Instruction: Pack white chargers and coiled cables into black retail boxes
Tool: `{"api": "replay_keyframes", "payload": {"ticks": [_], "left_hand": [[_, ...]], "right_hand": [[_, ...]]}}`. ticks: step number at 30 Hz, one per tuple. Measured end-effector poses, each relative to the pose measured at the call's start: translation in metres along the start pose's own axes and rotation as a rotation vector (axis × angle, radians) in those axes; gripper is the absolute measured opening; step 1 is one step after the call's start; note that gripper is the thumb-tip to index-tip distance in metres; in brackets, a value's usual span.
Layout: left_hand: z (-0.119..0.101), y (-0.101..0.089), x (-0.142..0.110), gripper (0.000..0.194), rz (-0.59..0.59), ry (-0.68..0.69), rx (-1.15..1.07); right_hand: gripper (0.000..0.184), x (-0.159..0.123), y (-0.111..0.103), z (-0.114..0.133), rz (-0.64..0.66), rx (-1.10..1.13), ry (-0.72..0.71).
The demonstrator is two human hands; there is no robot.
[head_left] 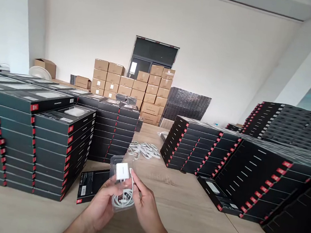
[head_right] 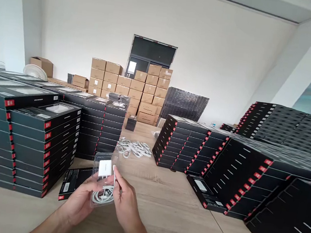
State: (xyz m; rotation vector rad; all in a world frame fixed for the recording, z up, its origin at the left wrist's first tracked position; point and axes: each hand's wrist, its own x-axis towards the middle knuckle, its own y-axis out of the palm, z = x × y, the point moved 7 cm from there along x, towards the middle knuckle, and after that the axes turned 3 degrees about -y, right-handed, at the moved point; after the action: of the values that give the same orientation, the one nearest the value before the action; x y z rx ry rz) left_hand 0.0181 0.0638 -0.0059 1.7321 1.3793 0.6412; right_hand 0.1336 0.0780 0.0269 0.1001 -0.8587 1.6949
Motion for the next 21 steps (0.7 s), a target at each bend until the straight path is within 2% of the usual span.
{"api": "replay_keyframes", "payload": {"ticks": [5,7,12,16,21], "left_hand": [[0.0,-0.007,0.0,0.053,-0.04,0.007,-0.001],[-0.001,-0.008,0.0,0.049,-0.035,-0.005,0.016],[-0.002,0.001,-0.001,0.051,0.1,-0.017,0.095],[0.002,0.002,-0.001,0.054,0.102,-0.017,0.13],[0.004,0.007,-0.005,0.052,0.13,-0.003,0.128]], "right_hand": [[0.047,0.0,0.009,-0.002,-0.07,-0.188,0.003],[0.046,0.0,0.009,-0.002,-0.082,-0.159,0.018],[0.037,-0.001,-0.005,-0.003,-0.081,0.068,0.056],[0.032,-0.002,-0.017,-0.006,-0.148,0.068,0.07],[0.038,-0.004,-0.011,-0.003,-0.221,0.011,0.007]]}}
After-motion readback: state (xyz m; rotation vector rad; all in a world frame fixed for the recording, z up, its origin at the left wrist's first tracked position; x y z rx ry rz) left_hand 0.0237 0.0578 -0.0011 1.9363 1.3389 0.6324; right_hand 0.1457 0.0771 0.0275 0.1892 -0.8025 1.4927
